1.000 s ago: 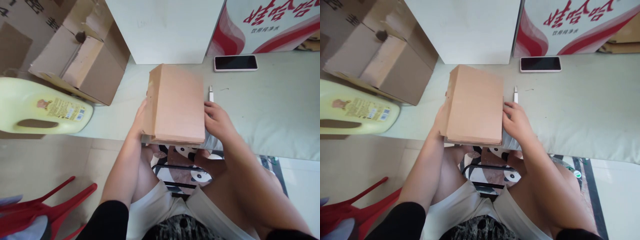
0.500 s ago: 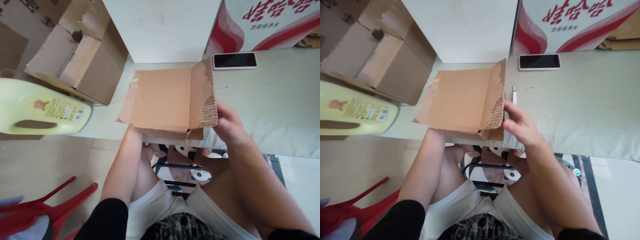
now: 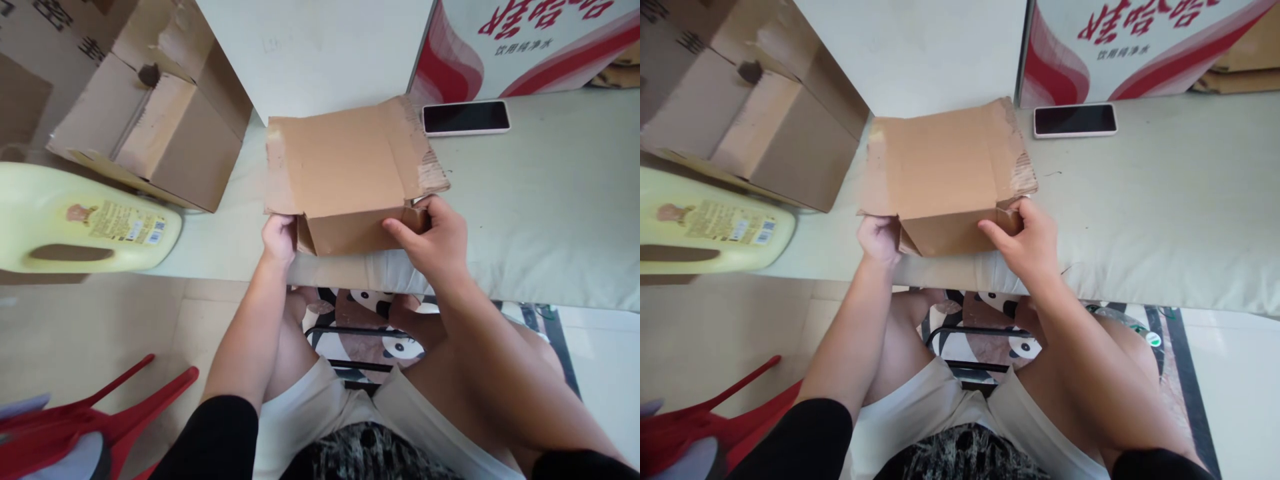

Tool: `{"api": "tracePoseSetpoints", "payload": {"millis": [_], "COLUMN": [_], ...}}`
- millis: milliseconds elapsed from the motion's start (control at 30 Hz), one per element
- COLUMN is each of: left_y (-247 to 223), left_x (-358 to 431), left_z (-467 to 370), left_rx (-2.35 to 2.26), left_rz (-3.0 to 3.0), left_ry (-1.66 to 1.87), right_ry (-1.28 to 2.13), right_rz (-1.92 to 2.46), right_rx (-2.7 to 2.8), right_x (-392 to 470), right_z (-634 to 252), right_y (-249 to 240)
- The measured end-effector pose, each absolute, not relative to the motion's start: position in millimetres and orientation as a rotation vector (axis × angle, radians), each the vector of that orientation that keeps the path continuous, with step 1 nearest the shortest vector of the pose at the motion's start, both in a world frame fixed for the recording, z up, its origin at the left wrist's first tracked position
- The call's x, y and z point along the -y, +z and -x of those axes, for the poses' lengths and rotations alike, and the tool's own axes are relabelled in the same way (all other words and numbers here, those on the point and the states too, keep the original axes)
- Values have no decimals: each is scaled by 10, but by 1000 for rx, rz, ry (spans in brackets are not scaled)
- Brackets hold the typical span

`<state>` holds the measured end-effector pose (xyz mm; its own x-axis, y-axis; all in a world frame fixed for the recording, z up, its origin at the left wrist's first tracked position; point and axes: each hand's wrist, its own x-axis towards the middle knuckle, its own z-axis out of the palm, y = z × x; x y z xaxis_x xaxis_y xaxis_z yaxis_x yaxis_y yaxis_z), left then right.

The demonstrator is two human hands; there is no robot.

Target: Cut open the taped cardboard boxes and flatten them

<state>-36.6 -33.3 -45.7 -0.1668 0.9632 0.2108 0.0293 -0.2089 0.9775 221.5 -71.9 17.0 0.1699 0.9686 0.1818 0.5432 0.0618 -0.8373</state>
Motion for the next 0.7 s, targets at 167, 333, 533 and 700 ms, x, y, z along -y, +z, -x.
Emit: {"api": "tracePoseSetpoints", "payload": {"millis": [167,333,533,700], "left_y": [-388,-211,-24,-91], "left_x": [415,477,496,506], "left_z": [323,323,443,465], "left_rx": [-1222,-1357,-1066,-1080], "left_rz": [-1435,-1366,-1074,-1183], "left_ry": [1570,1532,1034,1020], "right_ry": [535,510,679,816], "right_rz": [1632,1595,1464,1549], "right_rx": [1345,1285,1132,984], "right_x": [715,695,642,575], "right_z": [-2213,-2241,-2308,-2332], "right_y": [189,178,108,-15]}}
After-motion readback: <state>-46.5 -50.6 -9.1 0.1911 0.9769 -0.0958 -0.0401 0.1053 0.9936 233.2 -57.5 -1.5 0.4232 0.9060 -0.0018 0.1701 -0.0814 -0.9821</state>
